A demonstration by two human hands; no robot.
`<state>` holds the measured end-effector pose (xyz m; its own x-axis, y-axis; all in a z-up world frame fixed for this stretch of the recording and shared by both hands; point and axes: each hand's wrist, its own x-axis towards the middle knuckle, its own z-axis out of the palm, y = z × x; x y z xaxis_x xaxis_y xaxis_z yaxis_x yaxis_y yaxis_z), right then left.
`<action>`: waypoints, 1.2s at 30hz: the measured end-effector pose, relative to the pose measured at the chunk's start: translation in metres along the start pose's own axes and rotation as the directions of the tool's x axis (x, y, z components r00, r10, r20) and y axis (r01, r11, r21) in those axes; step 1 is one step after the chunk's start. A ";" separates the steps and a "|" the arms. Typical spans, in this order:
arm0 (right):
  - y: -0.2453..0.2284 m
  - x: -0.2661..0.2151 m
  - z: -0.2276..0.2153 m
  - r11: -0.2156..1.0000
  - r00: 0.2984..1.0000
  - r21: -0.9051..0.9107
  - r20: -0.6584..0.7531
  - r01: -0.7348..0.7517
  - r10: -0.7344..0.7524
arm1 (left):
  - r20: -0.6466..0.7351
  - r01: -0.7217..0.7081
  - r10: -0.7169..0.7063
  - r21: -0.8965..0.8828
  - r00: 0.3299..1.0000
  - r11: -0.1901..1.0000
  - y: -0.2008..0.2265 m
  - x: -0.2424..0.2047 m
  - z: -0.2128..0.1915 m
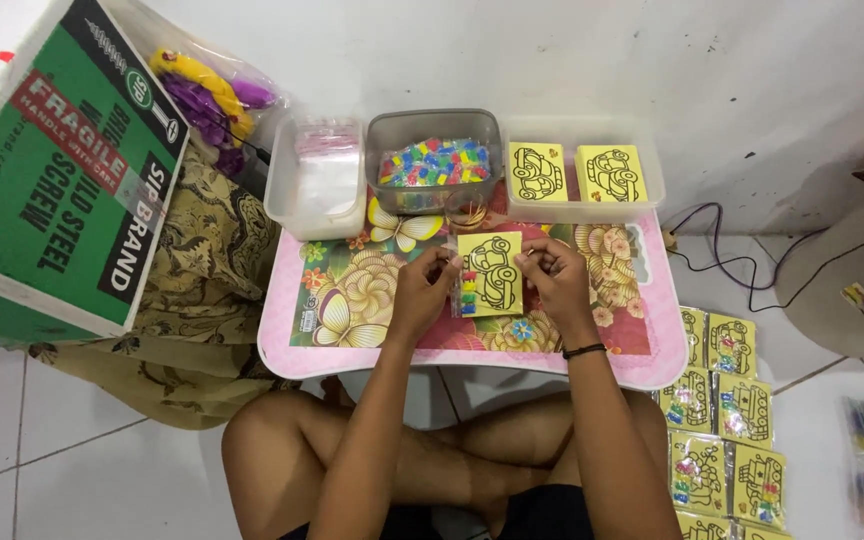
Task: The person packages small toy cards by placing a yellow card into a clear plastic bag, adding a few small colorful blocks from a container, and then sealing the bag.
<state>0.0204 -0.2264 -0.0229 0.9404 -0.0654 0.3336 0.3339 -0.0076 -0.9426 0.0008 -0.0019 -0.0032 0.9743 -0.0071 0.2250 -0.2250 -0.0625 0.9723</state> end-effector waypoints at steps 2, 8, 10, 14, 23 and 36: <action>0.004 0.001 -0.001 1.000 1.000 0.000 -0.004 -0.001 0.001 | -0.001 0.001 -0.001 -0.004 1.000 1.000 0.006 -0.001 0.001; 0.001 0.000 0.001 1.000 1.000 -0.020 -0.024 0.009 -0.009 | 0.006 -0.002 0.002 0.003 1.000 1.000 0.002 -0.001 0.002; 0.003 0.001 0.002 1.000 0.999 -0.027 -0.036 0.013 -0.014 | 0.007 0.001 -0.002 0.002 1.000 1.000 0.002 -0.001 0.002; 0.003 0.000 0.002 0.999 0.997 -0.032 -0.077 0.024 -0.027 | 0.013 -0.005 0.005 0.010 1.000 1.000 0.003 -0.001 0.002; 0.001 -0.001 0.001 1.000 0.991 0.004 -0.131 -0.006 0.006 | 0.033 0.000 -0.002 0.044 0.999 0.999 0.010 -0.003 0.003; -0.012 -0.021 -0.060 0.998 0.979 -0.049 -0.202 -0.029 0.019 | -0.014 0.031 -0.031 0.042 0.999 0.999 0.006 -0.004 -0.001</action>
<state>-0.0075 -0.2850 -0.0194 0.9142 -0.2655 0.3063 0.3029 -0.0547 -0.9514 -0.0044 -0.0014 0.0014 0.9806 0.0091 0.1960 -0.1940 -0.1046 0.9754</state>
